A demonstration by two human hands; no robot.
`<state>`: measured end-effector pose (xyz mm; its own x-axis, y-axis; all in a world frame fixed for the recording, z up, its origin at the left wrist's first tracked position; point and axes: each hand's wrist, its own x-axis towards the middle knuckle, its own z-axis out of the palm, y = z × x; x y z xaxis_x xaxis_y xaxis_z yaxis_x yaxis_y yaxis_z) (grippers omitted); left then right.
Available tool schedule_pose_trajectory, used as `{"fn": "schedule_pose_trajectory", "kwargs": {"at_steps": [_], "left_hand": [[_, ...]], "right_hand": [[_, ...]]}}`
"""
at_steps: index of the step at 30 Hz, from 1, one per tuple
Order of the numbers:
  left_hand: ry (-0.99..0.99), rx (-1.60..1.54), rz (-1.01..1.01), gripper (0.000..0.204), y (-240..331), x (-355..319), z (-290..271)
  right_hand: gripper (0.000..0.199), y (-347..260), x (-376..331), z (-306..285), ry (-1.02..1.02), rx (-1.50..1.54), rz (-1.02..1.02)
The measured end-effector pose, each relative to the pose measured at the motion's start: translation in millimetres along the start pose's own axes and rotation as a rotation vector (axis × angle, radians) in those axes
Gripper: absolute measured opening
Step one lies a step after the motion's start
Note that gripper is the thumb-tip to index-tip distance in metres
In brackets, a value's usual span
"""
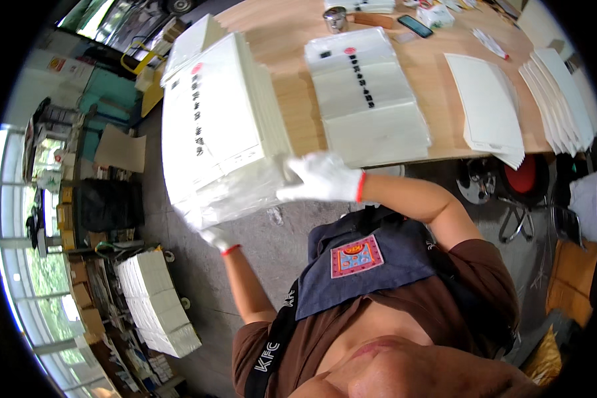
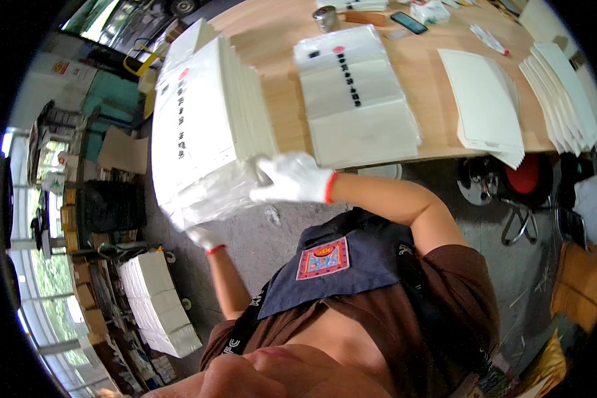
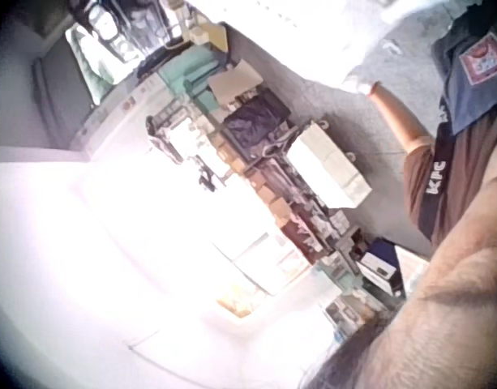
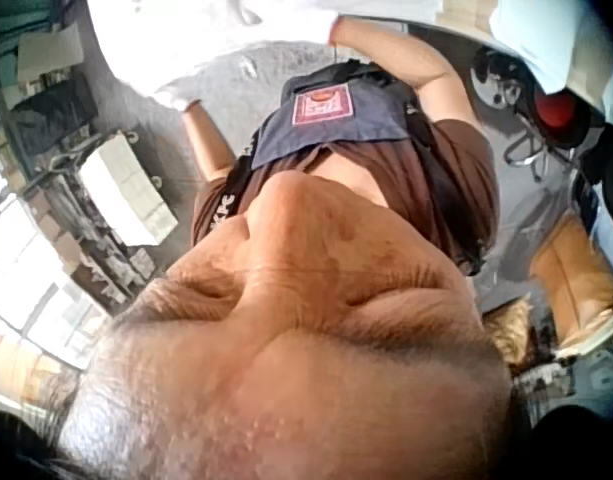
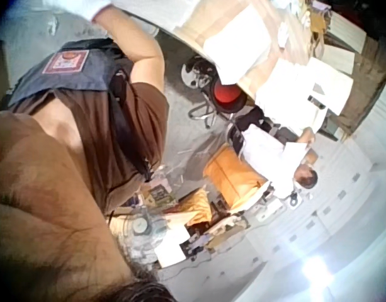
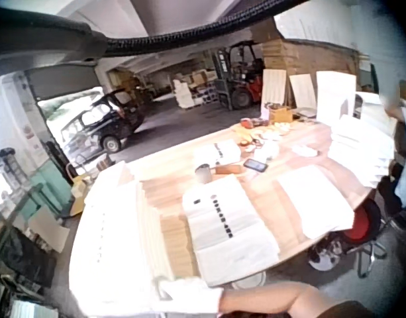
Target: The person repeatedly picks up stacks of white papers and inserts them into clear plastic sleeves on a table. They handle the papers and sleeves by hand, placing each filled sleeve onto a growing pile.
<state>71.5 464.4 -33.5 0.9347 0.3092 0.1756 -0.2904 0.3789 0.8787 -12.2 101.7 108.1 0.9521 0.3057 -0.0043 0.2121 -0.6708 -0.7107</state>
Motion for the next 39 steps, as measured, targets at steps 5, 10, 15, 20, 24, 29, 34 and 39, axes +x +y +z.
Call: {"fn": "schedule_pose_trajectory", "kwargs": {"at_steps": [5,10,15,20,24,29,34,39], "left_hand": [[-0.288,0.513,-1.020,0.025,-142,-139,50],[-1.022,0.869,0.275,0.023,-147,-156,242],[-1.267,1.176,0.443,0.018,-193,-134,331],[-1.364,1.154,0.299,0.016,-199,-115,346],[-1.319,1.028,0.086,0.015,-189,-115,357],[-1.278,1.140,0.513,0.013,-207,-131,341],[-1.264,1.003,0.388,0.012,-210,-122,340],[-1.253,0.814,0.201,0.018,-199,-114,356]], "right_hand": [[0.042,95,-78,66,-0.289,0.052,0.250],[0.040,139,-136,76,-0.110,0.076,0.391],[0.038,146,-150,77,0.082,0.107,0.536],[0.033,156,-142,52,0.246,0.657,0.640],[0.043,214,-104,36,0.596,1.041,0.728],[0.047,217,-98,12,0.548,1.091,0.755],[0.052,218,-118,21,0.489,0.971,0.797],[0.055,237,-69,27,0.714,0.646,0.734]]}}
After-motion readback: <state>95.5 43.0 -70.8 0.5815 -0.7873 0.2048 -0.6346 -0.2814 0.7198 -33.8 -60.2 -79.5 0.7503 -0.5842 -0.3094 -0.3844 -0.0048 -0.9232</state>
